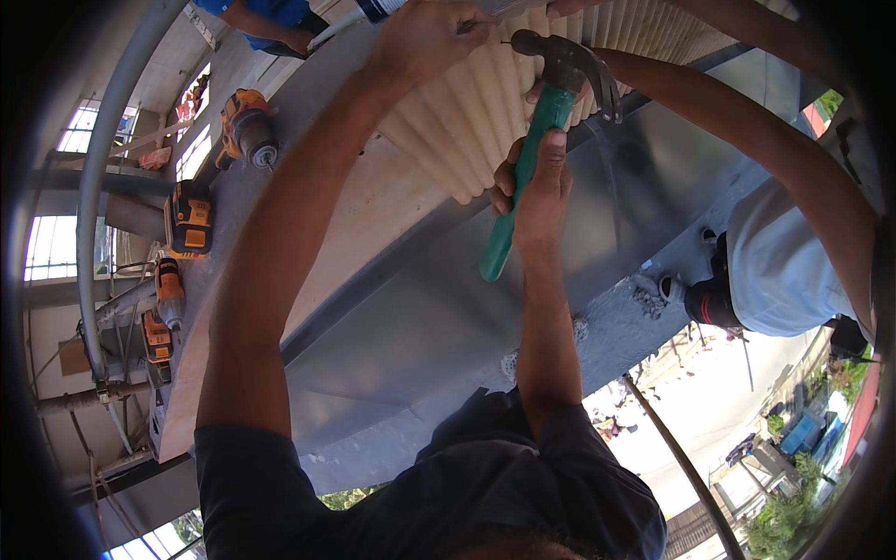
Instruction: The person hammers nails into a corrugated roof panel to secure it to the roof structure. They repeatedly pick up nails and strike them with a hammer while working alongside another person on the same roof.
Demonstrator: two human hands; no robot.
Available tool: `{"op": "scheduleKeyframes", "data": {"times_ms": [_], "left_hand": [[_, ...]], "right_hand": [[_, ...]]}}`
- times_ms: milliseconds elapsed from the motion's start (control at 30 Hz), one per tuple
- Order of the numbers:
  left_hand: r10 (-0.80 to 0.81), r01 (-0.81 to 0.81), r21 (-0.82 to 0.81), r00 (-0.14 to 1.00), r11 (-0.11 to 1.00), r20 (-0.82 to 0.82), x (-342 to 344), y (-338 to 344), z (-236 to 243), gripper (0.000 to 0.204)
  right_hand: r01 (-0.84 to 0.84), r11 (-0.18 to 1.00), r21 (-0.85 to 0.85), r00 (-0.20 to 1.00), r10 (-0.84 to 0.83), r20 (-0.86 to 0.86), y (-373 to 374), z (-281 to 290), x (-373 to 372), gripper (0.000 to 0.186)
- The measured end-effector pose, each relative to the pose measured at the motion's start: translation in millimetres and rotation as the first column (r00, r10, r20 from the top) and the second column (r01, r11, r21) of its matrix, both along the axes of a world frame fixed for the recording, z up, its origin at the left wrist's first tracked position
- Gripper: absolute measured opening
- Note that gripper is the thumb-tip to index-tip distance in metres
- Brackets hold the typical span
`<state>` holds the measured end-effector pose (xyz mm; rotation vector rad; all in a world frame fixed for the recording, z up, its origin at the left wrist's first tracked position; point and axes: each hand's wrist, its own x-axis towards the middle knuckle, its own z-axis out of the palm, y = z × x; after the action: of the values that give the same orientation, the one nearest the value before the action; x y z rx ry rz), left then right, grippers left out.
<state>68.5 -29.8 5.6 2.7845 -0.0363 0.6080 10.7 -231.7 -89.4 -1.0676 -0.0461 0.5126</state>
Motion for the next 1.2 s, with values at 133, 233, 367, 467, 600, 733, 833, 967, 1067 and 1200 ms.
{"op": "scheduleKeyframes", "data": {"times_ms": [133, 233, 367, 467, 600, 733, 833, 967, 1067, 1200], "left_hand": [[0.023, -0.023, 0.031, 1.0, 0.999, 0.009, 1, 0, -3, 0.02], [0.04, -0.039, 0.031, 0.999, 0.999, -0.037, 3, 3, -1, 0.022], [0.023, -0.024, -0.015, 0.997, 1.0, -0.076, 2, 5, -2, 0.024], [-0.017, 0.017, -0.032, 1.0, 0.999, -0.002, 5, 4, -5, 0.024], [-0.029, 0.029, 0.001, 0.999, 1.0, 0.041, 5, 5, -7, 0.024], [-0.008, 0.008, 0.011, 1.0, 1.0, -0.015, 5, 6, -3, 0.022], [0.007, -0.006, 0.052, 1.0, 0.999, -0.019, 6, 5, 0, 0.022], [0.0, -0.001, -0.021, 1.0, 1.0, -0.011, 2, 1, -3, 0.02], [-0.012, 0.012, -0.027, 1.0, 1.0, 0.006, 2, 1, -2, 0.018], [-0.019, 0.018, -0.036, 0.999, 0.999, -0.03, 2, 2, -1, 0.019]], "right_hand": [[0.179, 0.949, 0.26, 0.967, -0.219, 0.131, -4, -3, -13, 0.082], [0.232, 0.915, 0.329, 0.94, -0.297, 0.165, 13, -7, -15, 0.082], [0.019, 0.997, 0.074, 0.998, -0.024, 0.059, 5, -9, 0, 0.075], [0.102, 0.976, 0.194, 0.99, -0.119, 0.082, -6, -11, -1, 0.08], [0.268, 0.839, 0.473, 0.885, -0.408, 0.223, 11, -15, -17, 0.085], [0.161, 0.974, 0.161, 0.968, -0.187, 0.166, 23, -19, -9, 0.088], [0.105, 0.983, 0.15, 0.985, -0.123, 0.119, 10, -19, 1, 0.087], [0.258, 0.876, 0.408, 0.917, -0.355, 0.182, 12, -20, -12, 0.084], [0.2, 0.946, 0.255, 0.949, -0.252, 0.189, 28, -24, -11, 0.081], [0.064, 0.993, 0.102, 0.997, -0.069, 0.045, 22, -33, -8, 0.079]]}}
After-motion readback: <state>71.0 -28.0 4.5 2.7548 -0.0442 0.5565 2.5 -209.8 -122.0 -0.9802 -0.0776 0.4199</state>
